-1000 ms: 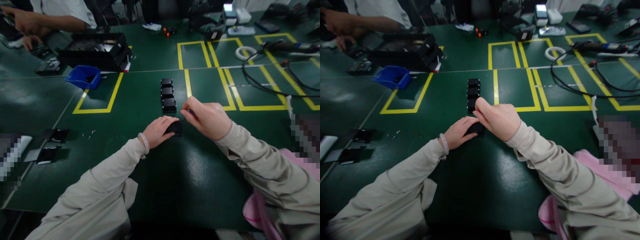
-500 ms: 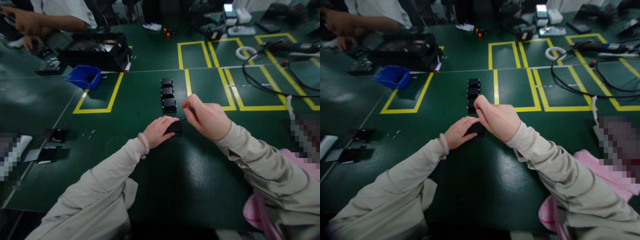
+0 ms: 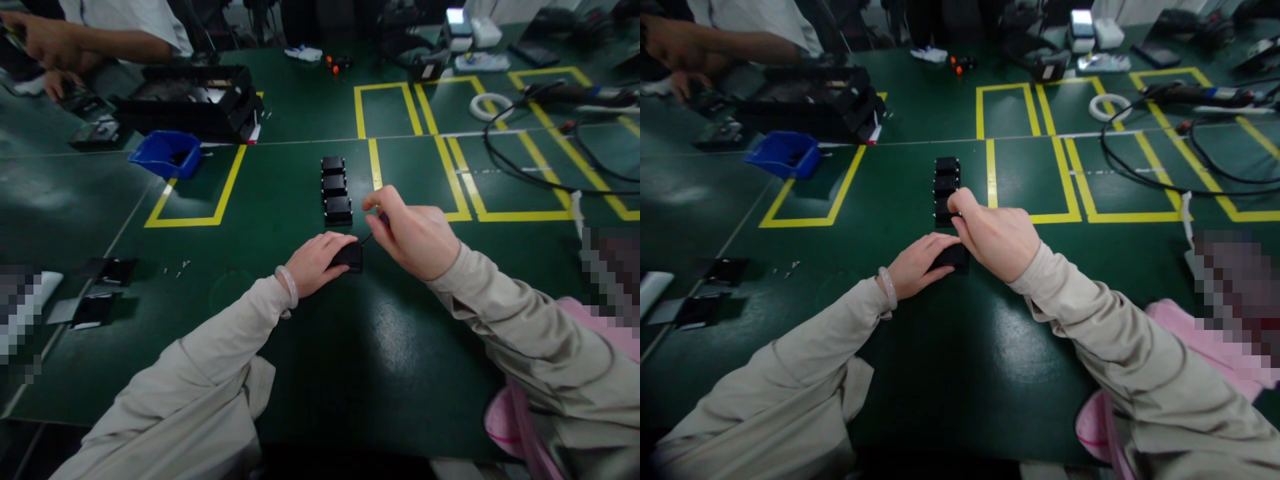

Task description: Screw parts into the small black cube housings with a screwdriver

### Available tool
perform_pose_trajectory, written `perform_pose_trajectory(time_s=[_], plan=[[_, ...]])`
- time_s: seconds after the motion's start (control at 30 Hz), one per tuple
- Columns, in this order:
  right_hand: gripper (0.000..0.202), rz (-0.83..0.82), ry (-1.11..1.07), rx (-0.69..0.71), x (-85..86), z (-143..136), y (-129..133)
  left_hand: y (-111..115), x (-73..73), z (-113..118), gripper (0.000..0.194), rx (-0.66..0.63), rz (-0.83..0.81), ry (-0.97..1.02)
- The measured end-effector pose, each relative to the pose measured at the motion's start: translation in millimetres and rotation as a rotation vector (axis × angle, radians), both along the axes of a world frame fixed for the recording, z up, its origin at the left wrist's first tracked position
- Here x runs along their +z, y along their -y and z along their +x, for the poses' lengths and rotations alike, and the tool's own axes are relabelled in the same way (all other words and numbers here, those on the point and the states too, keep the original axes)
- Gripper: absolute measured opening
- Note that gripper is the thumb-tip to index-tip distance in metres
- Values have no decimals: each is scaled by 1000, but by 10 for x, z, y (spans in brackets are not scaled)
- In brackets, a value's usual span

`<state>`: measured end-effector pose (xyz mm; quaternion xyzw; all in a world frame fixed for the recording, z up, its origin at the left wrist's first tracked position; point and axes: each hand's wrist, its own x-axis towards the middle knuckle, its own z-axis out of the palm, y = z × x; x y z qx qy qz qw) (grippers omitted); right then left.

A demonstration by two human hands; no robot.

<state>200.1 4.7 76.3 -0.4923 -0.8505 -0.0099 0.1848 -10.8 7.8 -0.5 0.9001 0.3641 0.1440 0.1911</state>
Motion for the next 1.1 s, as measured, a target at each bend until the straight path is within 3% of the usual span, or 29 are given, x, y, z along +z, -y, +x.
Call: perform_pose_trajectory(time_s=[1.1], plan=[[36,4,75,9,22,10,1,-3,-15,-10,48,-6,26,6]])
